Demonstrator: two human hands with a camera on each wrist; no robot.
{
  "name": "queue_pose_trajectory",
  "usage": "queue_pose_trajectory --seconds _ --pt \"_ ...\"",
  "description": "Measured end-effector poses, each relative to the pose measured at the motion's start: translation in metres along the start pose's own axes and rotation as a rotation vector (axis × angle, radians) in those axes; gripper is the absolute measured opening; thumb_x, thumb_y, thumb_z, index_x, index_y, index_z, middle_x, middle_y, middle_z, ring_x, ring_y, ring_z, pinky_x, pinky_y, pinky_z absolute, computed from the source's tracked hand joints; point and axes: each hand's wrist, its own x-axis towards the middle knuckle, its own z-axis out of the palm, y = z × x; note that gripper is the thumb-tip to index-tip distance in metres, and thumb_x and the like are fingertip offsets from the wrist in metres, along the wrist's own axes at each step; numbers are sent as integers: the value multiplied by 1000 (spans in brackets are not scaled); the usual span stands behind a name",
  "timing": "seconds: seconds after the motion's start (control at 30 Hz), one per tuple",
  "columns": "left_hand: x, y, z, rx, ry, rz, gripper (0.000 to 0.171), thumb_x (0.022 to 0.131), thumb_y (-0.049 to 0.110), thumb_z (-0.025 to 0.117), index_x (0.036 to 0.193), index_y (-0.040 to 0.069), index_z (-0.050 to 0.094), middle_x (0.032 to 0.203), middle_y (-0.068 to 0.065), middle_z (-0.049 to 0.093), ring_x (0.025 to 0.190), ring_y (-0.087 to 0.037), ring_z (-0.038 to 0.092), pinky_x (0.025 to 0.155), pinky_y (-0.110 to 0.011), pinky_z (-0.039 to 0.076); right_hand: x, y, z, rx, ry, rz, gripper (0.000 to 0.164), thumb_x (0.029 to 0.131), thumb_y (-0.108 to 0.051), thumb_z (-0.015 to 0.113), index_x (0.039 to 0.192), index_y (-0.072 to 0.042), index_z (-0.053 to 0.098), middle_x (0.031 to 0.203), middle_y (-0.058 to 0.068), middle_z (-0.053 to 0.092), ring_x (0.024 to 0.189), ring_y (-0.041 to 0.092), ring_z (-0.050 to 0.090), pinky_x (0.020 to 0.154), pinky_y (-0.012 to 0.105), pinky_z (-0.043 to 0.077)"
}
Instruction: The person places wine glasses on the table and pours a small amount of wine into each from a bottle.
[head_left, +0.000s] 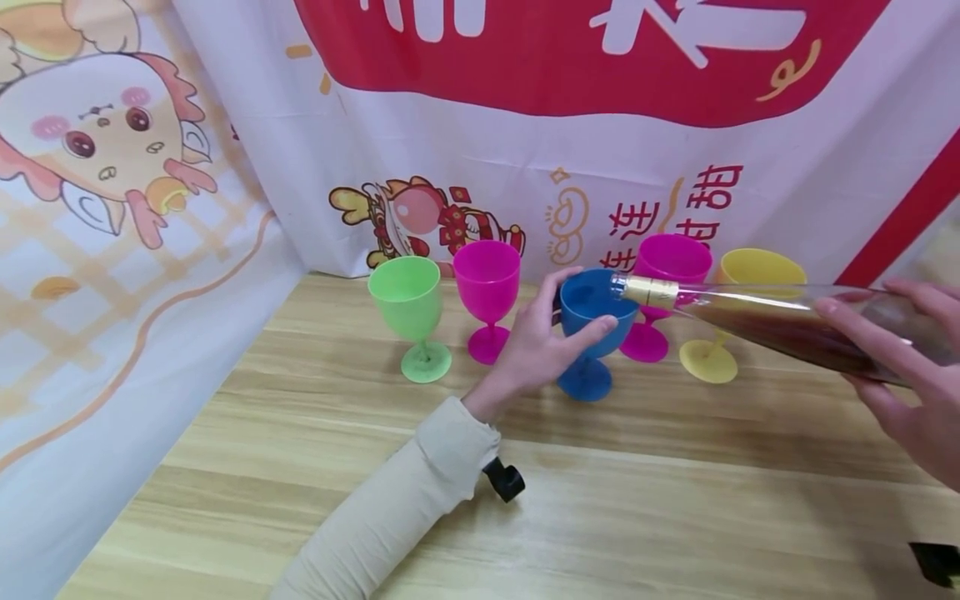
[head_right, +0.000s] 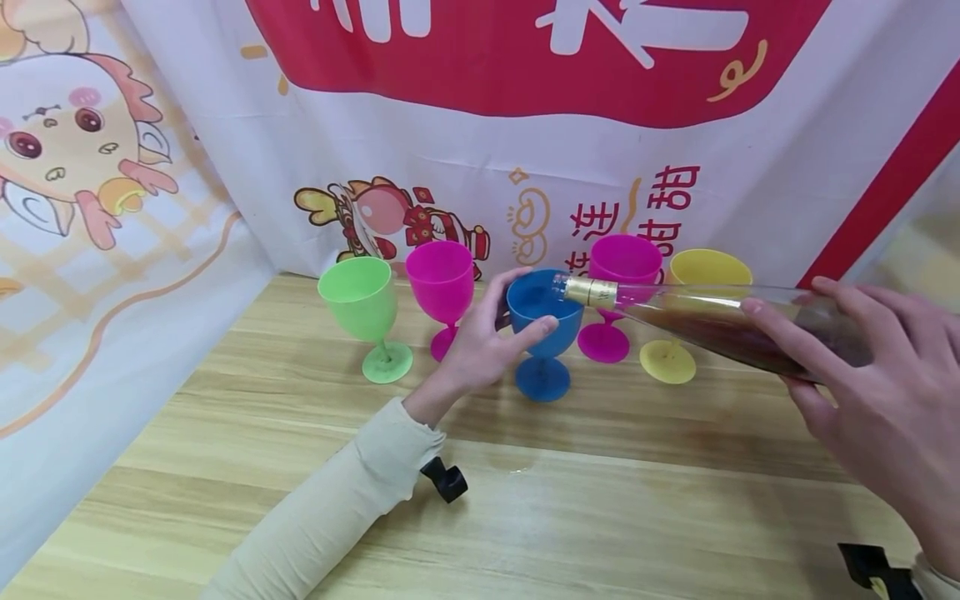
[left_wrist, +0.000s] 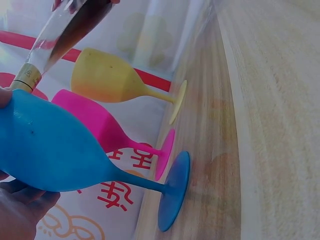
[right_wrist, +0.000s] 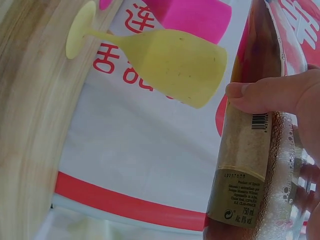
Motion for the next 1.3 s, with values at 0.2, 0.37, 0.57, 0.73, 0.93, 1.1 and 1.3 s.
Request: queue_pose_trajectory --seconds 0.2,0.37,0.57,0.73,0.93,1.1,1.3 --pt "0 -1 -1 -6 -7 8 74 98 39 74 159 23 36 154 -5 58 143 -26 58 115 -52 52 2 1 2 -3 42 -46 60 110 -62 36 142 -23 68 137 44 54 122 67 47 133 43 26" --pt "1 -1 -1 -9 -16 11 74 99 38 74 160 22 35 156 -6 57 144 -26 57 116 -53 51 2 0 0 -27 28 -58 59 111 -60 33 144 -24 66 138 43 53 122 67 46 133 48 26" --pt "0 0 0 2 -14 7 73 99 38 73 159 23 35 156 -6 56 144 -27 56 116 -51 52 4 -1 -5 -60 -24 -56 63 111 -62 27 149 -25 61 142 42 51 128 67 43 132 60 25" --pt "0 0 0 8 -12 -3 73 99 40 73 159 25 35 156 -5 56 144 -26 56 115 -50 53 3 -1 -6 -61 -21 -58 62 111 -60 27 149 -25 61 144 43 49 128 68 43 132 59 25" --pt "0 0 1 10 -11 -10 73 98 40 73 159 26 34 156 -5 57 144 -25 56 115 -51 52 3 -2 -7 -61 -23 -60 58 113 -55 28 151 -26 59 147 43 47 130 69 41 132 60 23" --pt "0 0 0 14 -10 -2 74 98 40 73 159 26 34 156 -5 57 145 -25 56 115 -51 52 4 -2 -4 -29 16 -70 58 112 -56 31 146 -24 64 143 45 49 124 70 42 132 58 25" --pt "0 0 1 25 -11 -11 75 98 42 73 160 26 34 157 -5 55 145 -26 55 116 -51 51 5 -4 -7 -41 -17 -72 49 114 -43 33 150 -25 60 145 45 46 128 70 40 133 59 22"
